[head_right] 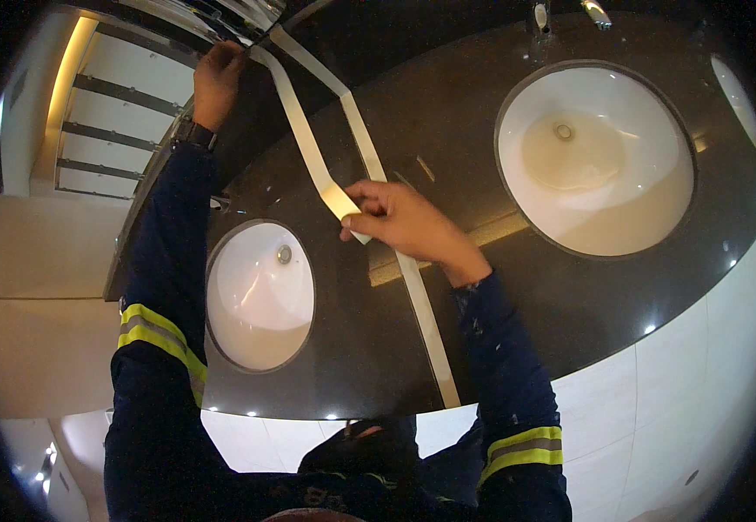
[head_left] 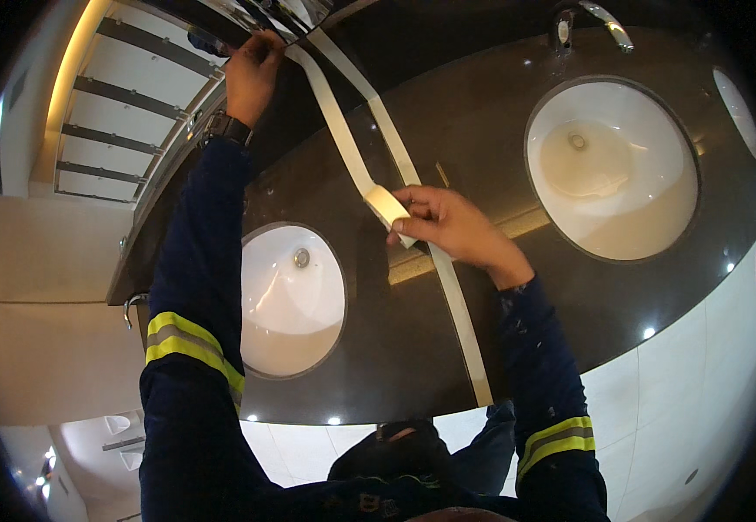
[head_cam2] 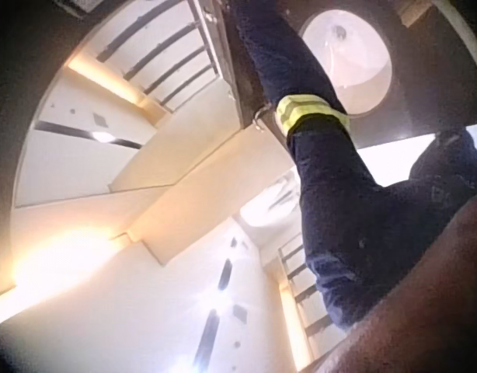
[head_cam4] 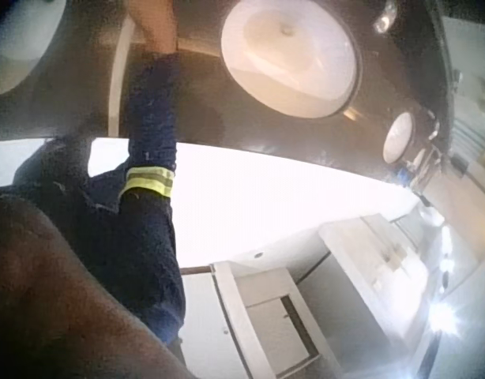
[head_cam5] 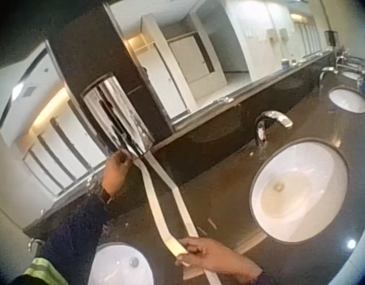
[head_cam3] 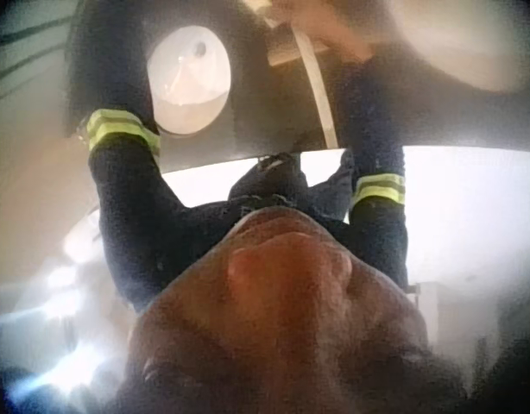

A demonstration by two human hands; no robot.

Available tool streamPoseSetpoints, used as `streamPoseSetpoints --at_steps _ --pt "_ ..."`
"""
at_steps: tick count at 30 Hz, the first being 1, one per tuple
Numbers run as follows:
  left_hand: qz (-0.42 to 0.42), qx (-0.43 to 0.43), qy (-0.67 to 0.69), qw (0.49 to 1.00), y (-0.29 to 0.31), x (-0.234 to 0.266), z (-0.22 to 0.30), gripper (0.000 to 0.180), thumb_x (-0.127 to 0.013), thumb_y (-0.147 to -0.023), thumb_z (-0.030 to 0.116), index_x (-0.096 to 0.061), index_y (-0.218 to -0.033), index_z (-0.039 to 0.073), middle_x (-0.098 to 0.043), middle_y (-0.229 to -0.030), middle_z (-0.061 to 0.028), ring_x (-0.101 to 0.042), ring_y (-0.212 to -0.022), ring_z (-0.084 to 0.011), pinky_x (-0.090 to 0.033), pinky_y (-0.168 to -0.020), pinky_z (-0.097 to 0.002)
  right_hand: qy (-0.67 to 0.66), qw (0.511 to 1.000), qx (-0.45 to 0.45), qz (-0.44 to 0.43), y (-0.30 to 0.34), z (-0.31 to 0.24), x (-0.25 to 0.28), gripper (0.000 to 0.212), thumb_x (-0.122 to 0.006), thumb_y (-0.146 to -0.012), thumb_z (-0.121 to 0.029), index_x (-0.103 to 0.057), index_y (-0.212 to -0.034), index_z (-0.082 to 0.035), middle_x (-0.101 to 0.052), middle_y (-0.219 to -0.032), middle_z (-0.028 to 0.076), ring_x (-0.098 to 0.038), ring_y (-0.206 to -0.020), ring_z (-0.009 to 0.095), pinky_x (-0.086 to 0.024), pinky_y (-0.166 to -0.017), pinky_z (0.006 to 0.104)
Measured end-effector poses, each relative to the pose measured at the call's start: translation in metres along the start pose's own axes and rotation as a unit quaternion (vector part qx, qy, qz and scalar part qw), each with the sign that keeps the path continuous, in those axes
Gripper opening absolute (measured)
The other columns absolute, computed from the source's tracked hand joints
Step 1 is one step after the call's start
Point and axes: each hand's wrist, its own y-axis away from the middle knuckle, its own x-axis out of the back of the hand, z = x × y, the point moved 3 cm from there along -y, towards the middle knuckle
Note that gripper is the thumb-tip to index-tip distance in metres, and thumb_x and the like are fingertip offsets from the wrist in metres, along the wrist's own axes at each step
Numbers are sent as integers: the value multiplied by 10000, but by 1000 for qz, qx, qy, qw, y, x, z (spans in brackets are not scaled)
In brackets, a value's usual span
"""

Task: The person applies strips of masking tape along the countertop edge between sinks, smoothing each strip with their hands. They then pick up a putty knife and a small container, holding them near the taped area.

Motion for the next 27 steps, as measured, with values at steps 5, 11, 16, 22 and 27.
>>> streamPoseSetpoints --at_steps 5,11,16,22,27 --pt "63 2 -93 994 9 -12 11 160 -694 -945 200 -726 -1007 56 -756 -968 -118 -737 -941 -266 -539 -822 -358 -49 994 -35 -94 -26 13 26 389 -684 -982 -188 -632 -1311 14 -780 -1026 97 -716 -910 136 -519 -881 273" --pt "126 -83 -119 981 15 -16 6 196 -710 -933 232 -730 -999 49 -693 -995 -111 -682 -894 -324 -531 -799 -393 -81 989 -45 -114 -24 19 37 441 -706 -958 -160 -612 -1352 13 -755 -1113 89 -697 -994 132 -505 -941 267" --pt "114 22 -105 988 6 -25 -22 200 -729 -893 165 -664 -969 -8 -699 -914 -162 -684 -838 -325 -519 -765 -401 -81 991 -71 -80 -17 13 37 458 -717 -953 -144 -599 -1368 11 -748 -1148 99 -700 -1033 138 -506 -963 274" --pt "174 -73 -58 980 12 -25 17 108 -662 -836 -18 -555 -843 0 -522 -836 -132 -565 -741 -300 -452 -670 -386 -99 991 -52 -71 -19 14 27 418 -693 -979 -145 -602 -1363 -7 -759 -1114 102 -723 -1026 152 -532 -949 292" --pt "178 -59 -76 979 14 -32 36 107 -678 -819 -14 -580 -860 -22 -538 -915 -195 -586 -861 -422 -469 -748 -457 -101 992 -43 -63 -14 9 26 436 -681 -987 -149 -579 -1381 5 -750 -1131 110 -715 -1039 156 -529 -962 299"
